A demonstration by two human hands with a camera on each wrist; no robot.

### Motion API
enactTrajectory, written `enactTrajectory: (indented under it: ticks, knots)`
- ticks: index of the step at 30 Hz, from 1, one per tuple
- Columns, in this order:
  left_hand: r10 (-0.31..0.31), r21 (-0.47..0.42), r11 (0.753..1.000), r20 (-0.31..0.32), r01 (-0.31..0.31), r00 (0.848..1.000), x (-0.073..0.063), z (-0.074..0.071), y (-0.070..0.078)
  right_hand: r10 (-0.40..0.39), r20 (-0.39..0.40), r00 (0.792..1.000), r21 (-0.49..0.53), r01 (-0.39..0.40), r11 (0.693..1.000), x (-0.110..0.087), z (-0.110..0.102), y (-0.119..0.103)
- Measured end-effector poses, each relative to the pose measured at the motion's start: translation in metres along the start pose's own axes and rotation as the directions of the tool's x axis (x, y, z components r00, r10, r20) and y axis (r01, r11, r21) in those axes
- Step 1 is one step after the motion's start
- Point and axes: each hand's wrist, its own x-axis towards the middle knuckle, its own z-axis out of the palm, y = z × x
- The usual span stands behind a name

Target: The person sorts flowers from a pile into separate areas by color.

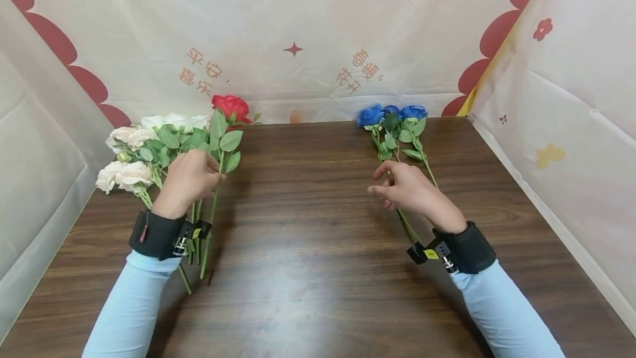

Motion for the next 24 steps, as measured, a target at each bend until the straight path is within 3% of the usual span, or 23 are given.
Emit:
enactTrajectory:
  ticks: [5, 9, 13, 18, 24]
  knots:
    - [0.001, -0.136, 0.991, 0.069, 0.009, 0.998, -0.002, 0.003, 0.014, -0.006, 0.014, 1.000, 0.027, 0.006, 1.000, 0.000, 0.005, -0.001]
    - [0.026, -0.255, 0.967, 0.131, 0.008, 0.991, 0.000, 0.008, 0.023, -0.016, 0.025, 1.000, 0.012, 0.015, 1.000, 0.002, 0.011, -0.002]
    - [0.048, -0.344, 0.939, 0.150, 0.007, 0.988, 0.002, 0.018, 0.032, -0.042, 0.052, 0.998, 0.015, 0.041, 0.999, 0.005, 0.021, -0.005]
    - [0.064, -0.479, 0.877, 0.158, 0.020, 0.985, 0.000, 0.037, 0.046, -0.107, 0.101, 0.989, 0.144, 0.091, 0.985, 0.006, 0.036, -0.010]
    - [0.083, -0.618, 0.786, 0.122, 0.010, 0.989, -0.007, 0.056, 0.064, -0.163, 0.144, 0.976, 0.342, 0.106, 0.934, 0.000, 0.056, -0.026]
